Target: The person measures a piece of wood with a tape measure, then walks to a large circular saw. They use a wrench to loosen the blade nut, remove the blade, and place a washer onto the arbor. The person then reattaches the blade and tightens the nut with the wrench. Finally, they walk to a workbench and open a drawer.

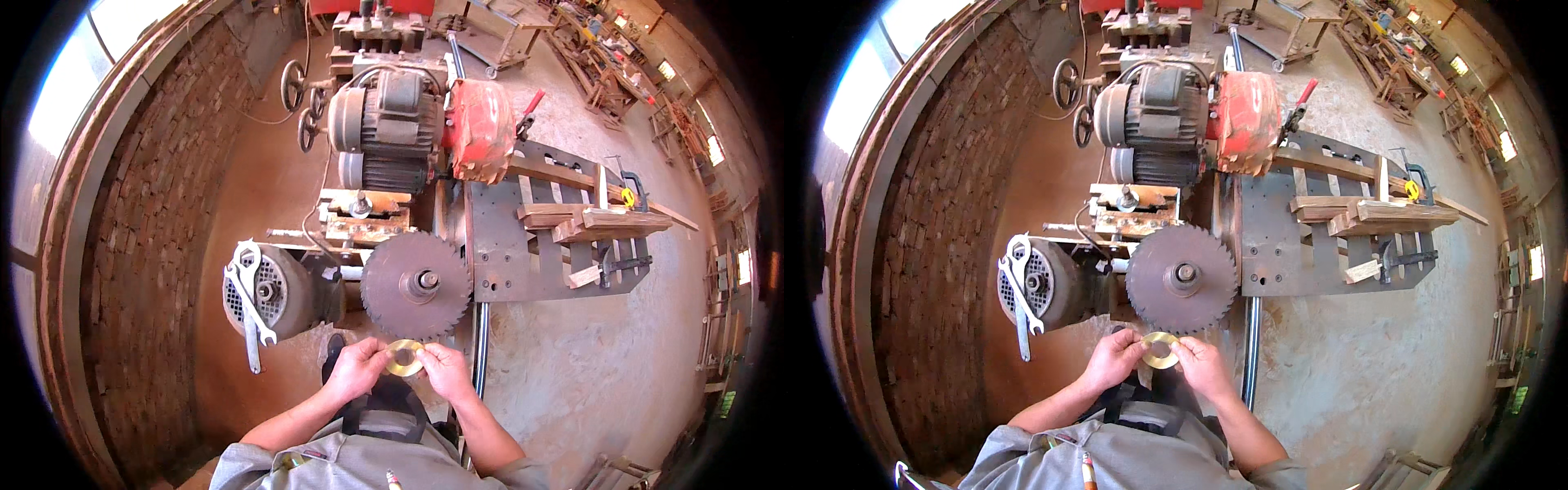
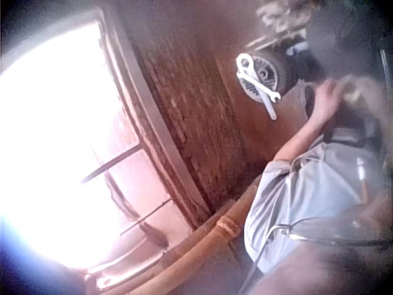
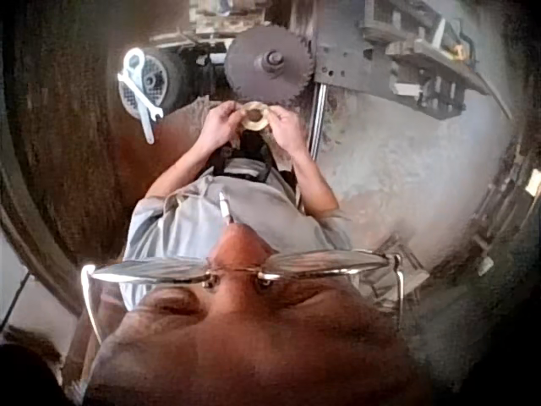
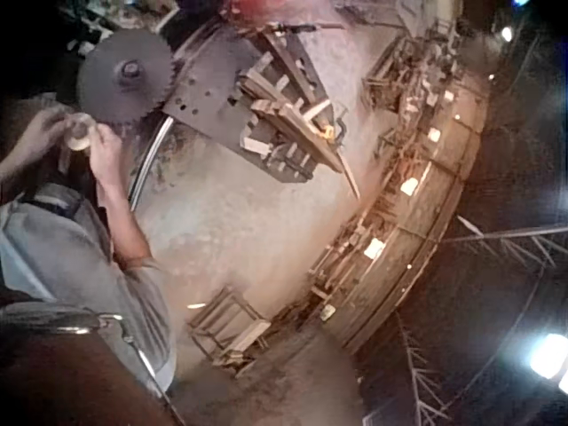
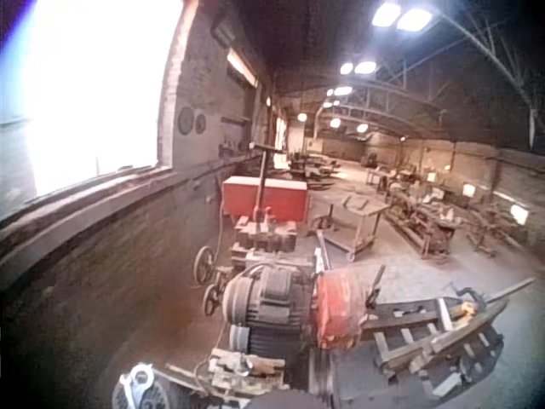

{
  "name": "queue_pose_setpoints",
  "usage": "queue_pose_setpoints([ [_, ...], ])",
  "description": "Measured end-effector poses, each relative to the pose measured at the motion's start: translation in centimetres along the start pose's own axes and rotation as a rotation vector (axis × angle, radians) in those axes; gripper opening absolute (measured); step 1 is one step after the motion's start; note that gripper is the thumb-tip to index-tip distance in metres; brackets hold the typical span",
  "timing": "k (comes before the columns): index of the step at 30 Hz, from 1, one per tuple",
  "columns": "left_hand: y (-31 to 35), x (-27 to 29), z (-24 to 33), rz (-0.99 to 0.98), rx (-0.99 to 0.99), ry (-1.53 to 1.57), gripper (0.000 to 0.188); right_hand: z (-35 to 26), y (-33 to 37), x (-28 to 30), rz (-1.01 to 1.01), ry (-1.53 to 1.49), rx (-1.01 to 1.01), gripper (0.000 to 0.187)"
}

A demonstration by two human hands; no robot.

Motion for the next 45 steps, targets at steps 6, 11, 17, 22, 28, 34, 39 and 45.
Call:
queue_pose_setpoints([
  [6, -0.2, 1.0, 0.5, 0.007, -0.005, -0.026, 0.019, -0.5, 0.4, 0.1, -0.036, 0.018, -0.010, 0.021],
  [11, -1.3, 1.6, 1.4, 0.075, -0.192, -0.041, 0.019, -0.5, -0.2, -0.1, 0.014, -0.149, -0.028, 0.016],
  [17, -8.5, 6.3, 7.7, 0.328, -0.124, 0.134, 0.021, 0.8, -0.4, 2.1, 0.125, -0.229, -0.089, 0.015],
  [22, -20.5, 8.8, 7.4, 0.502, -0.121, 0.079, 0.025, 3.4, 0.6, 3.3, 0.245, -0.242, -0.167, 0.018],
  [28, -29.4, 8.6, 1.0, 0.563, -0.187, -0.157, 0.023, 6.6, 1.7, 3.8, 0.325, -0.288, -0.249, 0.023],
  [34, -29.5, 7.9, 2.4, 0.472, 0.144, 0.296, 0.021, 7.0, 1.4, 3.7, 0.365, -0.319, -0.255, 0.022],
  [39, -29.0, 7.5, 4.0, 0.492, 0.063, 0.161, 0.027, 6.6, 1.0, 3.0, 0.357, -0.283, -0.247, 0.021],
  [45, -30.6, 8.7, 1.1, 0.591, -0.002, -0.343, 0.035, 6.6, 1.0, 2.7, 0.316, -0.273, -0.246, 0.022],
])
Point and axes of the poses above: each hand's wrist, its own y-axis away from the middle knuckle, its own x-axis out of the back of the hand, z = x × y, the point moved 3 cm from there along -y, towards the middle knuckle, and after that the axes turned 9 degrees about z, right-handed, at the moved point
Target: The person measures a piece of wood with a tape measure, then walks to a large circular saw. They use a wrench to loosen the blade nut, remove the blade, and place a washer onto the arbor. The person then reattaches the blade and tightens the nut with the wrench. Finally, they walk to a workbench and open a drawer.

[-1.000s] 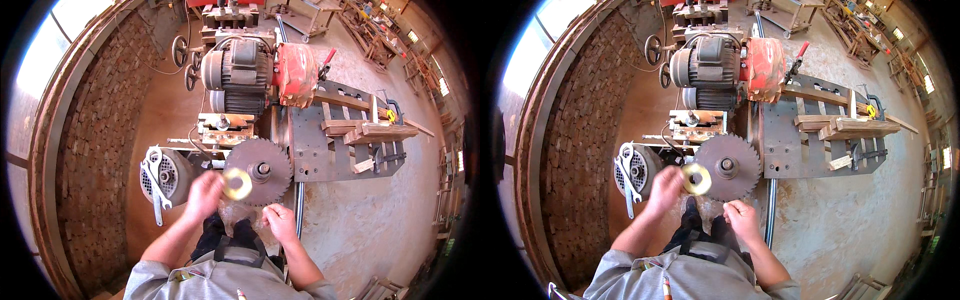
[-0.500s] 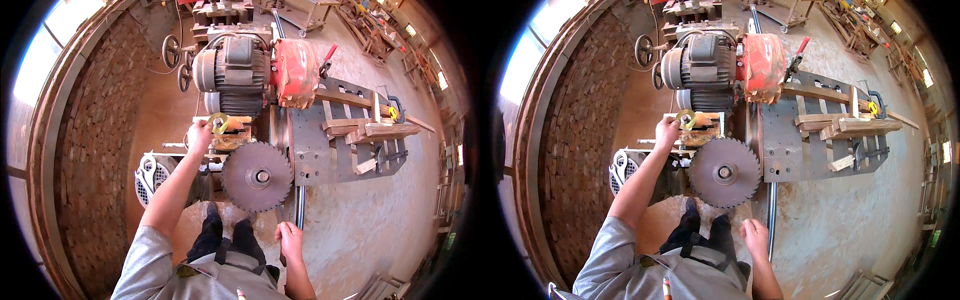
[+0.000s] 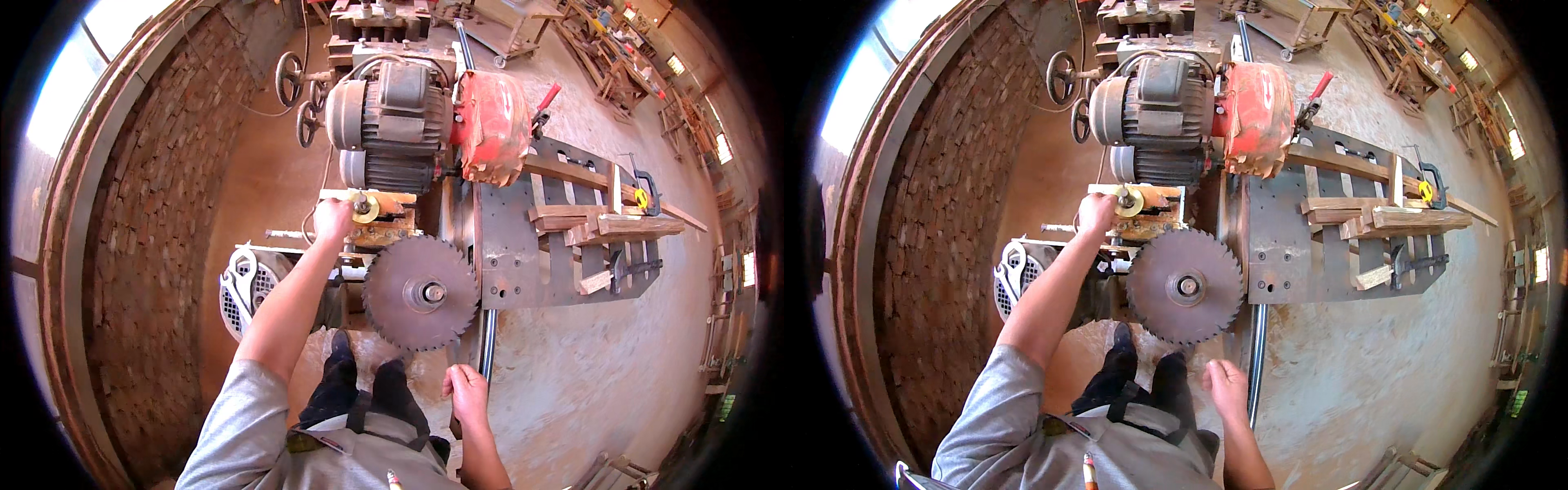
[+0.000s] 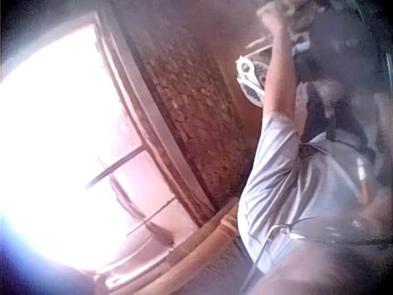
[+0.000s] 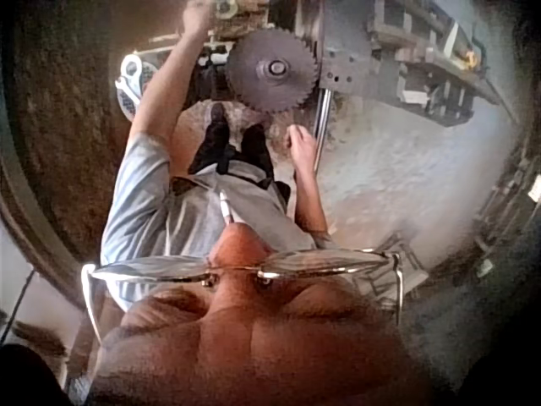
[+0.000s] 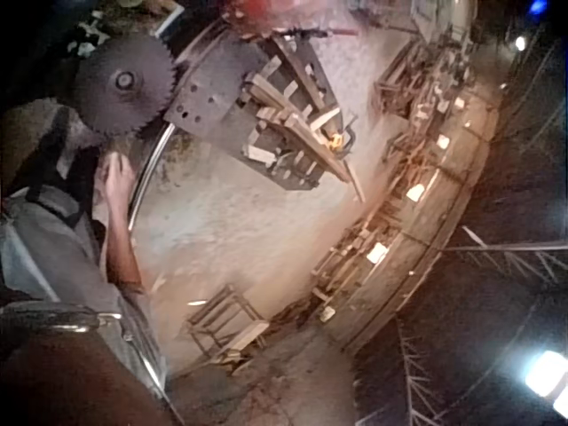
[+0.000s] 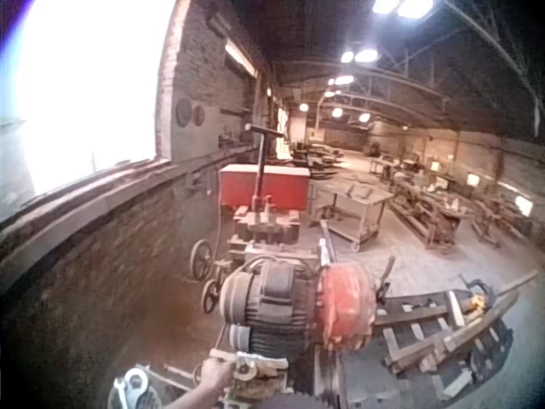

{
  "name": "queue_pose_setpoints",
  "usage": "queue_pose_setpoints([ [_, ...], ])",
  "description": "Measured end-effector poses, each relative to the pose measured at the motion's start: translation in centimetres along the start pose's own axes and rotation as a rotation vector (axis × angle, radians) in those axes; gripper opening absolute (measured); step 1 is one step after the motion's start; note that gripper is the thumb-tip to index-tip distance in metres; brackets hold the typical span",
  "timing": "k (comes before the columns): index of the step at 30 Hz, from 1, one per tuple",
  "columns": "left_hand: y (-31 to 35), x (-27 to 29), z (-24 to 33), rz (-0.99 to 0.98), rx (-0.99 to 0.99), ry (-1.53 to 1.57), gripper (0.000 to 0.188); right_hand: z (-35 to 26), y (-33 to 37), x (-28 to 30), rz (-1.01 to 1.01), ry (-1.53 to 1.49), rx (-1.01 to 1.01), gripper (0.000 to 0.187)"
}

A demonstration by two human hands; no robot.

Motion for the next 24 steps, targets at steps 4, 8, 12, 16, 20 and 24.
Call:
queue_pose_setpoints([
  [4, 3.1, 2.6, 4.0, 0.013, -0.085, -0.198, 0.048, 0.1, 0.3, 0.7, 0.016, 0.008, -0.010, 0.023],
  [8, 5.0, 9.1, 7.8, 0.045, -0.249, -0.185, 0.050, -0.3, 0.6, 0.1, -0.055, 0.111, 0.016, 0.022],
  [12, 8.2, 19.0, 6.3, 0.142, -0.434, -0.093, 0.037, -1.2, 1.4, -2.5, -0.123, 0.086, -0.015, 0.018],
  [16, 11.4, 26.3, -1.1, 0.243, -0.325, -0.116, 0.031, -1.7, 2.5, -6.1, -0.325, 0.110, 0.050, 0.014],
  [20, 15.3, 29.0, -10.1, 0.291, -0.122, -0.144, 0.032, -2.8, 4.4, -11.1, -0.542, 0.192, 0.027, 0.014],
  [24, 18.4, 27.8, -10.5, 0.192, -0.087, -0.201, 0.035, -4.3, 5.3, -16.5, -0.689, 0.312, 0.226, 0.016],
])
Point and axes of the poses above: each hand's wrist, its own y-axis away from the middle knuckle, its own x-axis out of the back of the hand, z = x × y, the point moved 3 cm from there along -y, towards the middle knuckle, and after that the axes turned 9 degrees about z, right-handed, at the moved point
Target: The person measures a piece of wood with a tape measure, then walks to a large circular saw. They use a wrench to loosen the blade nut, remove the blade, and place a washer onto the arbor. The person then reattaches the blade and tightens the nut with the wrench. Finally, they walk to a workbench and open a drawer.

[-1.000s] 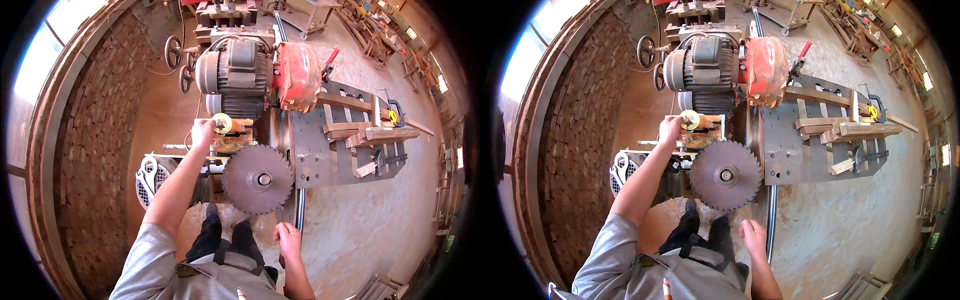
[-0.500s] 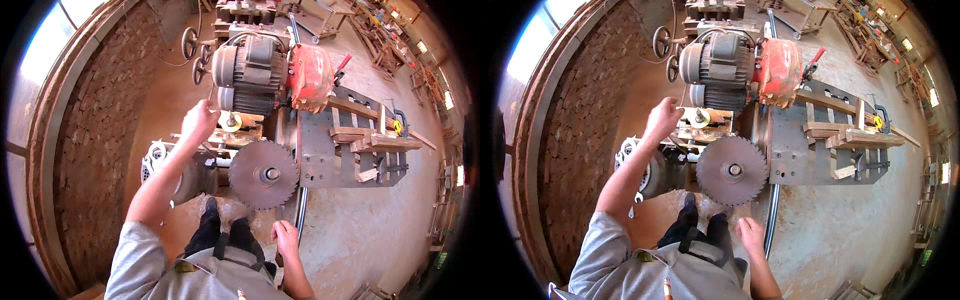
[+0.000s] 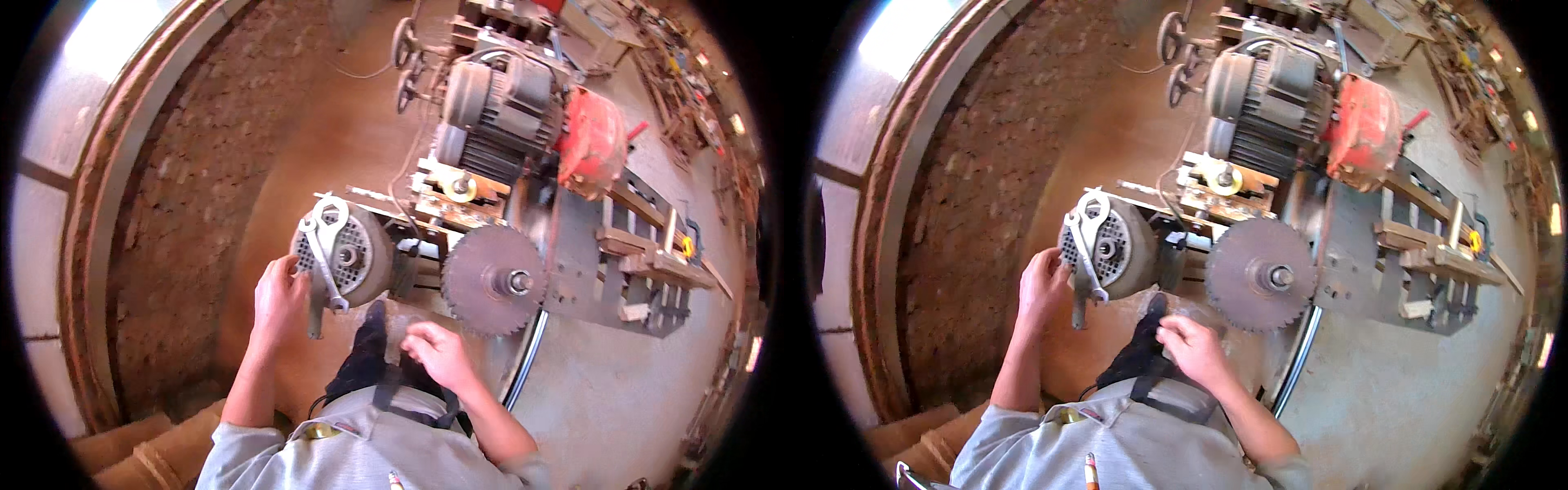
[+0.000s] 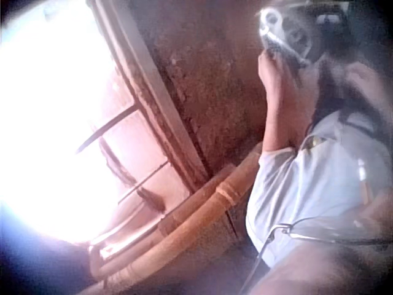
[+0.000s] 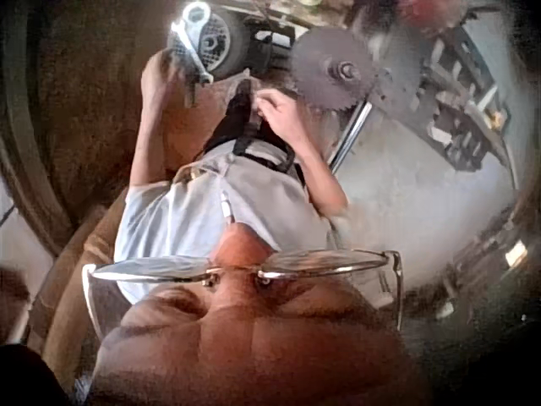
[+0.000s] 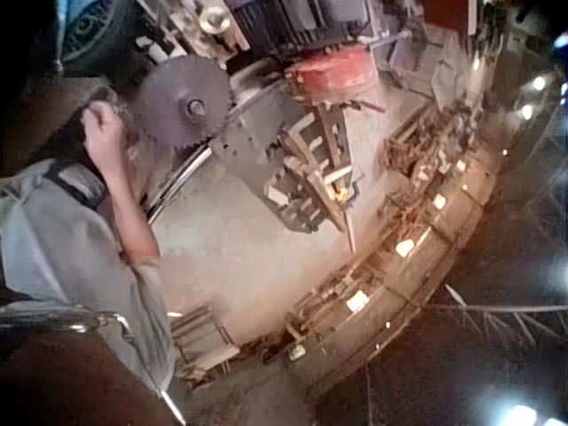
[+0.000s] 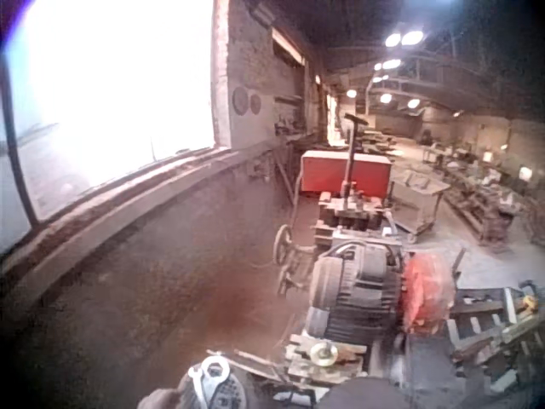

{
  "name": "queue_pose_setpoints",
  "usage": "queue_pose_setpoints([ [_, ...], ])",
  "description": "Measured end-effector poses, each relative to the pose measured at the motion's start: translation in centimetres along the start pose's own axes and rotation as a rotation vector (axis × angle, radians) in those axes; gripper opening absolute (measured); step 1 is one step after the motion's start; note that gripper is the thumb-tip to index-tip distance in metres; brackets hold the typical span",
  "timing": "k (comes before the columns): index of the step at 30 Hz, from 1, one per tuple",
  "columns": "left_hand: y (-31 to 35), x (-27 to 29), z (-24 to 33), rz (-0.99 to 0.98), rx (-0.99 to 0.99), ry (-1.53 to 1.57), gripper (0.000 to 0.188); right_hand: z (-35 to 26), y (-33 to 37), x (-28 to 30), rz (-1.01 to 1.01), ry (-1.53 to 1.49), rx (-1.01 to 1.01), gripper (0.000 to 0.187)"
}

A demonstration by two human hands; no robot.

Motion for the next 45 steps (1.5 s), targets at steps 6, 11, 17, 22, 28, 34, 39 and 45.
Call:
queue_pose_setpoints([
  [6, 1.0, -0.7, 3.5, -0.107, -0.145, 0.125, 0.031, -7.0, -7.4, 1.2, 0.324, 0.209, 0.296, 0.029],
  [11, -3.5, -3.5, 9.0, -0.216, -0.314, 0.333, 0.027, -7.6, -16.4, 5.6, 0.670, -0.072, 0.190, 0.017],
  [17, -11.4, -15.9, 15.1, -0.385, -0.254, 0.237, 0.039, -2.3, -23.7, 8.8, 0.688, -0.051, -0.146, 0.023],
  [22, -14.7, -23.7, 14.8, -0.422, -0.143, 0.116, 0.042, -2.5, -25.5, 7.9, 0.751, -0.088, -0.144, 0.014],
  [28, -16.0, -28.6, 14.7, -0.413, -0.072, 0.036, 0.037, 0.3, -28.5, 9.0, 0.797, 0.057, -0.104, 0.020],
  [34, -15.7, -28.7, 14.5, -0.535, 0.155, 0.395, 0.026, -2.1, -26.8, 8.2, 0.727, -0.119, -0.167, 0.020],
  [39, -14.7, -27.4, 15.8, -0.706, 0.397, 0.590, 0.012, -2.1, -26.4, 8.5, 0.713, -0.145, -0.160, 0.022],
  [45, -14.7, -28.1, 15.5, -0.758, 0.434, 0.631, 0.013, -2.9, -26.9, 8.7, 0.671, -0.132, -0.227, 0.023],
])
Point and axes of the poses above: each hand's wrist, its own y-axis away from the middle knuckle, its own x-axis out of the back of the hand, z = x × y, the point moved 3 cm from there along -y, towards the middle knuckle, and after that the axes turned 9 degrees about z, right-handed, at the moved point
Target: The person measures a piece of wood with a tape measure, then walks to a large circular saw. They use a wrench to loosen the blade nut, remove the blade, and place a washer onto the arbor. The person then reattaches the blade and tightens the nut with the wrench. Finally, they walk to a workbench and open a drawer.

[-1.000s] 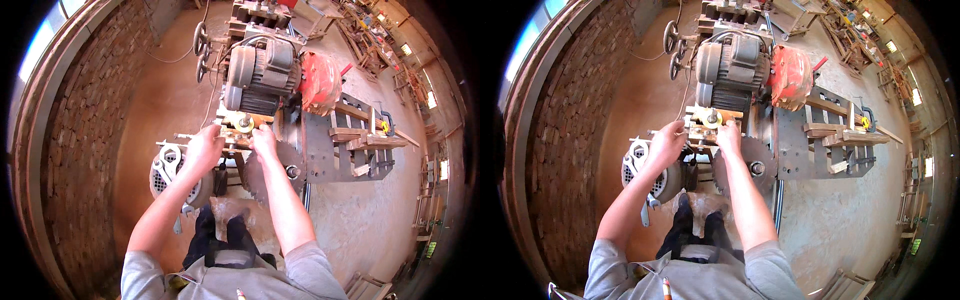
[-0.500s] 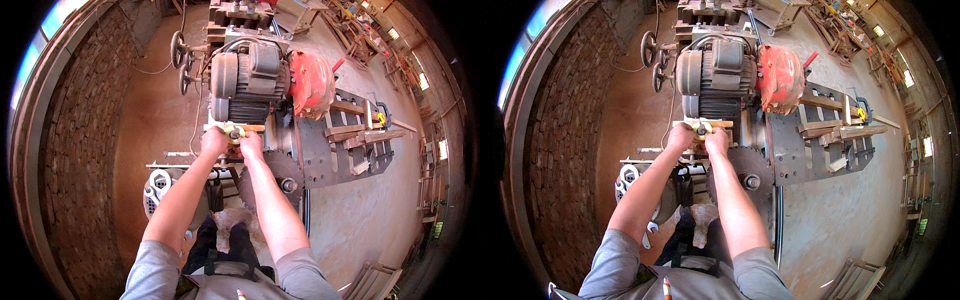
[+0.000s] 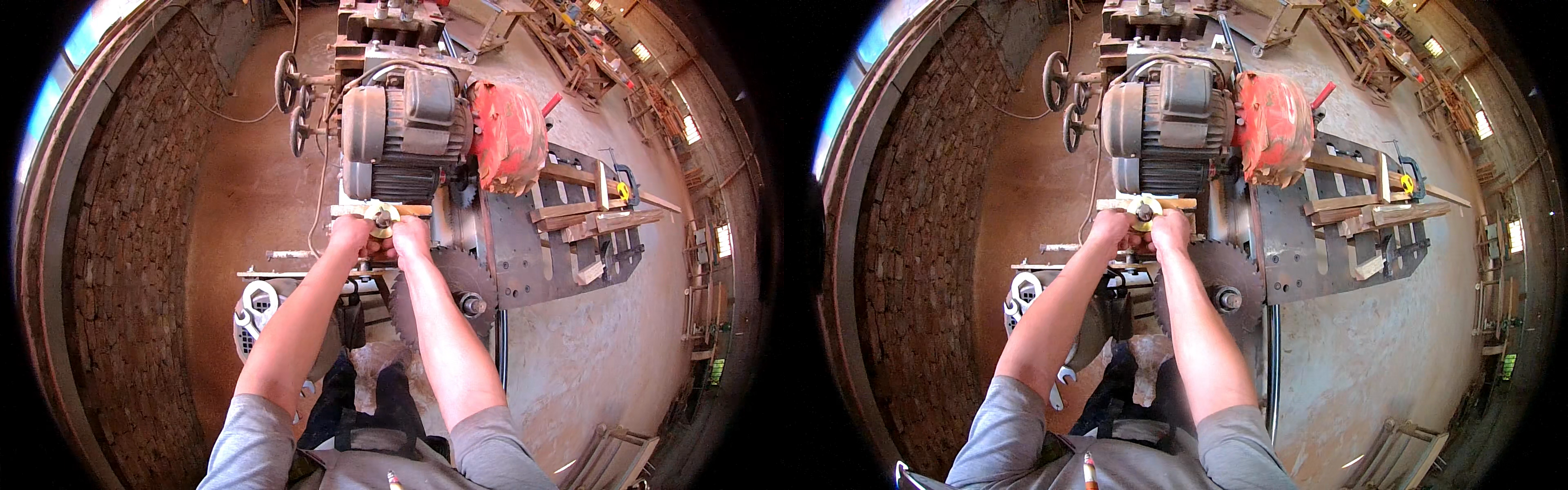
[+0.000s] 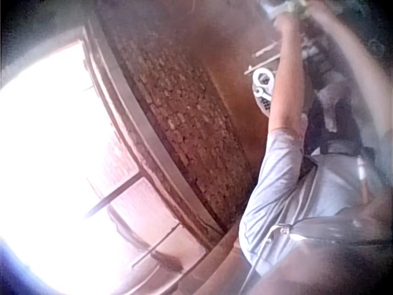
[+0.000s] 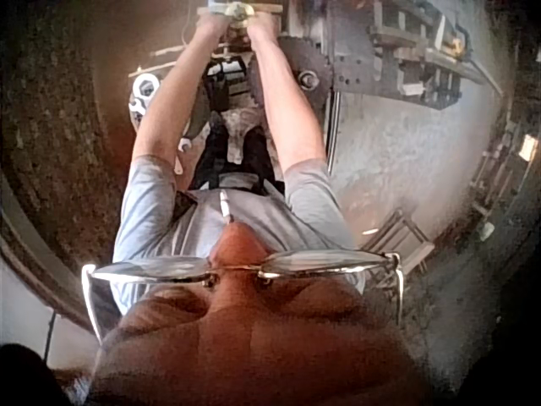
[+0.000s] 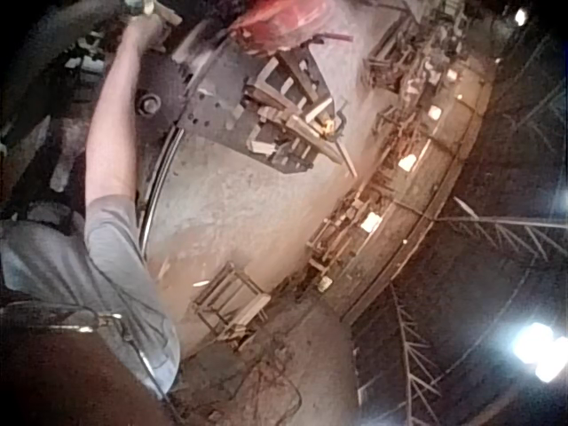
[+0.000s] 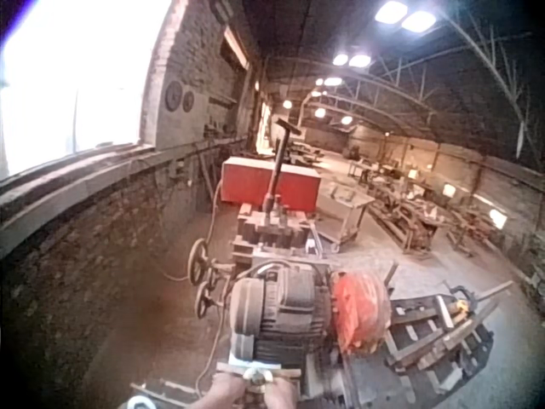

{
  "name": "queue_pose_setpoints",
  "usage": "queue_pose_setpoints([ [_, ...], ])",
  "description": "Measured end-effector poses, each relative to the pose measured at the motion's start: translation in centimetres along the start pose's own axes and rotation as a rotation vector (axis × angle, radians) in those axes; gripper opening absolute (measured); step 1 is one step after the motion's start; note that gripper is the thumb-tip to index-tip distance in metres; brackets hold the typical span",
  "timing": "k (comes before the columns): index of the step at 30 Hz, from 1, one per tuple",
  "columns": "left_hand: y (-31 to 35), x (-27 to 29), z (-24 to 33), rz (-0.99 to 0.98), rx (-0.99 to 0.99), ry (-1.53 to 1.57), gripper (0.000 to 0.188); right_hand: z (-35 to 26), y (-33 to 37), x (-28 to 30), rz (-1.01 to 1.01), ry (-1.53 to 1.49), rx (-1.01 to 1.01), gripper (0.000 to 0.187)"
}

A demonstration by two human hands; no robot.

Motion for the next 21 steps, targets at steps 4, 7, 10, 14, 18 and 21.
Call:
queue_pose_setpoints([
  [4, 0.1, 0.3, -0.2, 0.030, -0.032, 0.093, 0.016, 0.1, -0.3, -0.1, 0.008, -0.046, -0.027, 0.020],
  [7, 0.3, 0.4, -0.1, -0.013, -0.042, 0.118, 0.018, -0.2, -0.2, -0.1, -0.027, -0.059, -0.036, 0.018],
  [10, 0.9, 0.4, 0.7, -0.102, -0.059, 0.245, 0.018, -0.8, -0.4, 0.2, -0.038, -0.082, -0.034, 0.017],
  [14, 1.9, 0.4, 1.7, -0.079, -0.112, 0.160, 0.016, -1.6, 0.4, 0.8, -0.012, -0.105, 0.022, 0.018],
  [18, 2.5, 0.8, 1.8, -0.055, -0.243, 0.092, 0.018, -1.3, 0.9, 0.8, -0.059, -0.086, 0.072, 0.016],
  [21, 2.1, 0.6, 1.7, -0.079, -0.331, 0.072, 0.020, -0.5, 0.5, 0.7, -0.079, -0.127, 0.161, 0.015],
])
Point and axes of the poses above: each hand's wrist, its own y-axis away from the middle knuckle, its own x-axis out of the back of the hand, z = x × y, the point moved 3 cm from there along -y, towards the middle knuckle, and after that the axes turned 9 degrees about z, right-handed, at the moved point
